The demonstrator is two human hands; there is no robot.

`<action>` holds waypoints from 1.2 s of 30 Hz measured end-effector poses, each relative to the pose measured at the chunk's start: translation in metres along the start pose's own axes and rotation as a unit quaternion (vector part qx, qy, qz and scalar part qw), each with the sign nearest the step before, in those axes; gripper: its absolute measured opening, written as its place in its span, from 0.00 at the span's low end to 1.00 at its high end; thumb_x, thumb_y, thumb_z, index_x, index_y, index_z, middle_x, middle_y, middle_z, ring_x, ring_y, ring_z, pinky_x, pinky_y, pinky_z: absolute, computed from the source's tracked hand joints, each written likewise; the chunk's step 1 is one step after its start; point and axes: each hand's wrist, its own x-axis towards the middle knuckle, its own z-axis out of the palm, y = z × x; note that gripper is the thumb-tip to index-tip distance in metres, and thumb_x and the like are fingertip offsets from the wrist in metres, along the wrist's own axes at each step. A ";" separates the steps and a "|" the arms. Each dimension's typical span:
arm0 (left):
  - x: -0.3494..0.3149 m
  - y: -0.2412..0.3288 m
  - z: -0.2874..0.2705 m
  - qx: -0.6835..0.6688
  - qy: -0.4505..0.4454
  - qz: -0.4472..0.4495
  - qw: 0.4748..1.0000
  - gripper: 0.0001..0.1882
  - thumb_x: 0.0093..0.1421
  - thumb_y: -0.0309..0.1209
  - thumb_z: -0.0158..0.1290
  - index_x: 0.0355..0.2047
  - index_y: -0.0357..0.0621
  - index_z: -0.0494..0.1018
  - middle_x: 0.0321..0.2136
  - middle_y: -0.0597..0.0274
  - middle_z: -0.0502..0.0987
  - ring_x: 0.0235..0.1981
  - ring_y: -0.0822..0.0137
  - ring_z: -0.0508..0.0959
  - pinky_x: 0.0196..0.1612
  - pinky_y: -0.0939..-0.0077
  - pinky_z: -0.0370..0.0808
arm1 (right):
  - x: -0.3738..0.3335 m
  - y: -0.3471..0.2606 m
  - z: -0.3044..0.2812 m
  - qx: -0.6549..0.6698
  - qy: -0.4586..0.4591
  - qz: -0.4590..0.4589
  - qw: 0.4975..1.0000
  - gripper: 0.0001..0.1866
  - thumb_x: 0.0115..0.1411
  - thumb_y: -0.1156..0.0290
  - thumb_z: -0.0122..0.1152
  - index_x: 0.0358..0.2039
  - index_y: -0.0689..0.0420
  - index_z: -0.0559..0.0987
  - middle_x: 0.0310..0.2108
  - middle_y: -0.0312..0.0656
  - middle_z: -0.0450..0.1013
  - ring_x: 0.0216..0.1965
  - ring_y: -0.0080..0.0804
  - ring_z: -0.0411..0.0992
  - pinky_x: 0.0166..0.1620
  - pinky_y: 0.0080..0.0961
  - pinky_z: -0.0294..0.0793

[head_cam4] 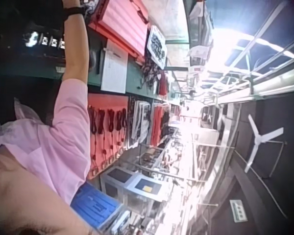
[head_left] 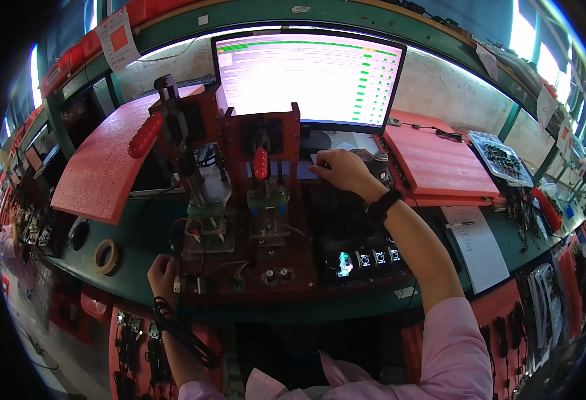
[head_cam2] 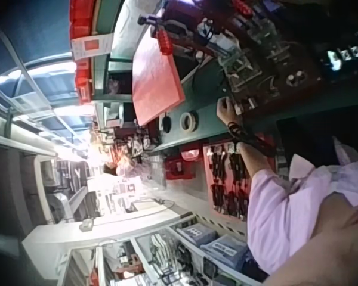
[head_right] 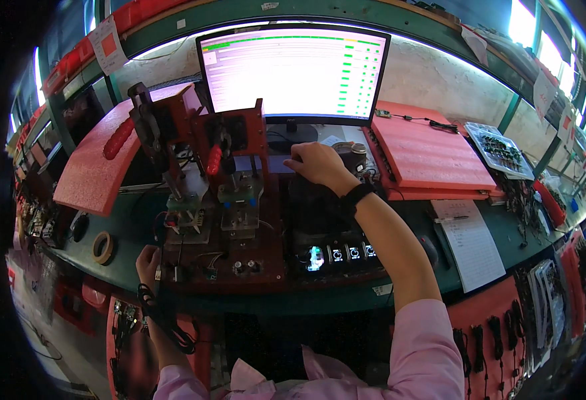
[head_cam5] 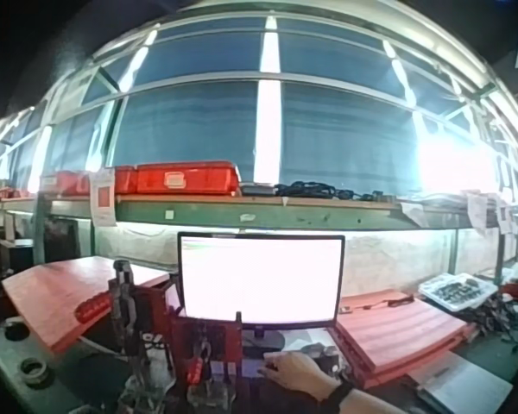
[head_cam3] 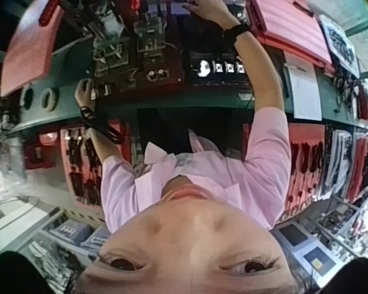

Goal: Testing printed circuit boards by placing them into a test fixture and monitoring the software output.

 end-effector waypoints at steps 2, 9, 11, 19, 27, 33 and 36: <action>0.000 -0.003 0.000 0.012 0.007 0.009 1.000 0.07 0.56 0.27 0.50 0.26 0.35 0.69 0.17 0.66 0.69 0.21 0.80 0.67 0.24 0.82 0.65 | -0.002 -0.004 -0.004 0.015 0.001 0.003 1.000 0.17 0.56 0.54 0.55 0.27 0.57 0.74 0.25 0.46 0.74 0.32 0.47 0.72 0.34 0.41 0.69; 0.001 -0.008 0.000 0.012 0.007 0.003 1.000 0.07 0.56 0.27 0.50 0.27 0.35 0.69 0.17 0.64 0.70 0.21 0.78 0.68 0.25 0.81 0.66 | -0.001 -0.001 -0.002 0.002 0.000 0.006 1.000 0.17 0.56 0.54 0.55 0.27 0.57 0.73 0.25 0.45 0.74 0.31 0.47 0.72 0.34 0.41 0.69; 0.001 -0.011 -0.001 0.014 0.010 0.009 1.000 0.07 0.56 0.27 0.50 0.27 0.34 0.69 0.17 0.64 0.70 0.21 0.79 0.68 0.25 0.81 0.66 | -0.002 -0.004 -0.004 0.006 0.003 0.006 1.000 0.17 0.56 0.54 0.55 0.27 0.57 0.73 0.25 0.45 0.74 0.31 0.47 0.72 0.34 0.41 0.69; -0.001 -0.005 -0.002 0.032 0.028 -0.008 0.999 0.07 0.55 0.28 0.50 0.26 0.34 0.69 0.16 0.64 0.70 0.20 0.79 0.68 0.24 0.81 0.66 | 0.000 -0.005 0.003 0.028 0.013 0.004 1.000 0.15 0.55 0.56 0.56 0.26 0.57 0.72 0.24 0.45 0.73 0.30 0.46 0.72 0.32 0.39 0.68; 0.000 0.004 0.007 0.045 0.035 -0.010 0.998 0.08 0.56 0.30 0.51 0.26 0.36 0.71 0.17 0.67 0.70 0.22 0.79 0.68 0.25 0.81 0.66 | -0.022 0.009 -0.012 0.223 0.030 -0.054 0.973 0.15 0.51 0.63 0.61 0.37 0.56 0.76 0.35 0.43 0.72 0.38 0.37 0.71 0.40 0.29 0.69; -0.003 0.011 0.005 0.030 0.041 -0.007 0.999 0.08 0.56 0.30 0.51 0.27 0.35 0.70 0.18 0.67 0.71 0.21 0.79 0.68 0.25 0.82 0.66 | -0.124 -0.035 -0.078 0.155 -0.048 -0.044 0.986 0.19 0.50 0.68 0.62 0.44 0.57 0.73 0.43 0.45 0.66 0.47 0.39 0.66 0.52 0.32 0.63; -0.004 0.013 0.006 0.019 0.046 -0.031 0.998 0.08 0.56 0.29 0.51 0.27 0.35 0.71 0.18 0.66 0.71 0.21 0.79 0.68 0.25 0.82 0.66 | -0.177 -0.031 -0.080 0.047 -0.072 -0.021 0.996 0.22 0.49 0.65 0.62 0.46 0.56 0.72 0.46 0.48 0.65 0.51 0.47 0.62 0.54 0.36 0.59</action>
